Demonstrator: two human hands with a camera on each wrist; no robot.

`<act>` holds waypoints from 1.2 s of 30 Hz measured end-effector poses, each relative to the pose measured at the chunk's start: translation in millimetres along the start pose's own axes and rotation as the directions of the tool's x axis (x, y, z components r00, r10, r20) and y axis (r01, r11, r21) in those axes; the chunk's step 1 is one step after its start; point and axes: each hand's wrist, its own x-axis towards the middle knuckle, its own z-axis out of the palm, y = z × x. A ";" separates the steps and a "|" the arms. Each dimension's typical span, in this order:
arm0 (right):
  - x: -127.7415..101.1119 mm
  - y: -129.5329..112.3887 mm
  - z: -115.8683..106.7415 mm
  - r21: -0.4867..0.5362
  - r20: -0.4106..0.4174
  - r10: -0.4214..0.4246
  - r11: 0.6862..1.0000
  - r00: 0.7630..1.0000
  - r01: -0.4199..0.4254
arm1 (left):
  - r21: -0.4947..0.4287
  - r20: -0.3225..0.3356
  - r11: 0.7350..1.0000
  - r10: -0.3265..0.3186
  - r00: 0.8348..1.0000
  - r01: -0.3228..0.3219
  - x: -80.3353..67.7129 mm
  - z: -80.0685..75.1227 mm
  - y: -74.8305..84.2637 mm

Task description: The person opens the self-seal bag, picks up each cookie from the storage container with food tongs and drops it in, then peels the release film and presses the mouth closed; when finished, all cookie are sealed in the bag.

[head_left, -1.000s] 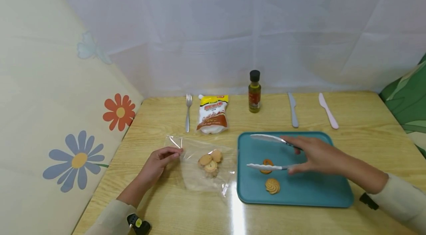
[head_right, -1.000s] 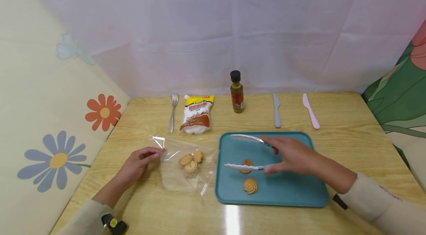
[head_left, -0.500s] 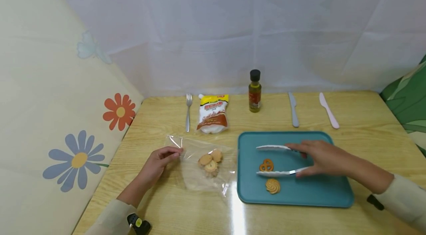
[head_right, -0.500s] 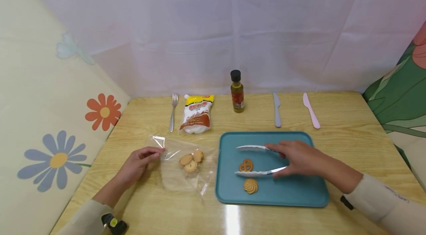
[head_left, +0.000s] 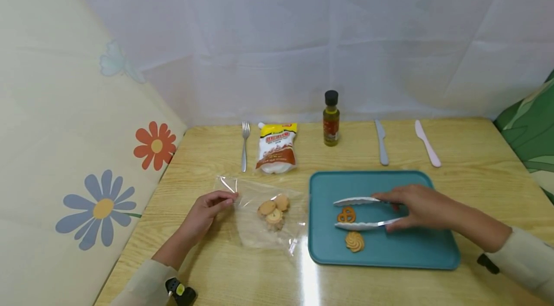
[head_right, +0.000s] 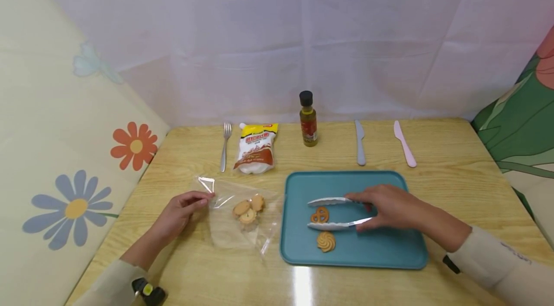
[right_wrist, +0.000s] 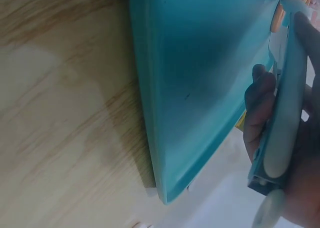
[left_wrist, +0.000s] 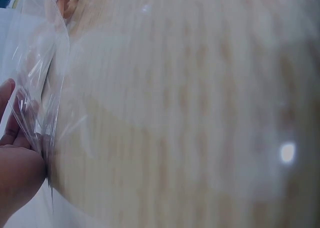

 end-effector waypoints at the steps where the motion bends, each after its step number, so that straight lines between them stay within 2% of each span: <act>1: 0.1 0.3 0.2 0.007 0.002 0.002 1.000 1.000 -0.002 | 0.000 0.000 1.000 0.002 1.000 -0.002 -0.2 0.1 0.1; 11: -1.1 1.6 0.8 0.047 -0.014 -0.009 0.999 1.000 0.010 | 0.002 -0.004 1.000 0.007 1.000 -0.007 -2.6 1.3 1.9; 20: 2.6 -2.8 -1.3 0.037 -0.004 0.010 0.999 1.000 -0.010 | 0.004 0.000 1.000 0.000 1.000 0.000 -1.7 0.2 1.4; 36: 29.0 -23.8 -6.4 0.001 -0.003 -0.050 0.999 0.999 0.050 | 0.004 0.000 1.000 0.000 1.000 0.000 -2.9 1.0 3.0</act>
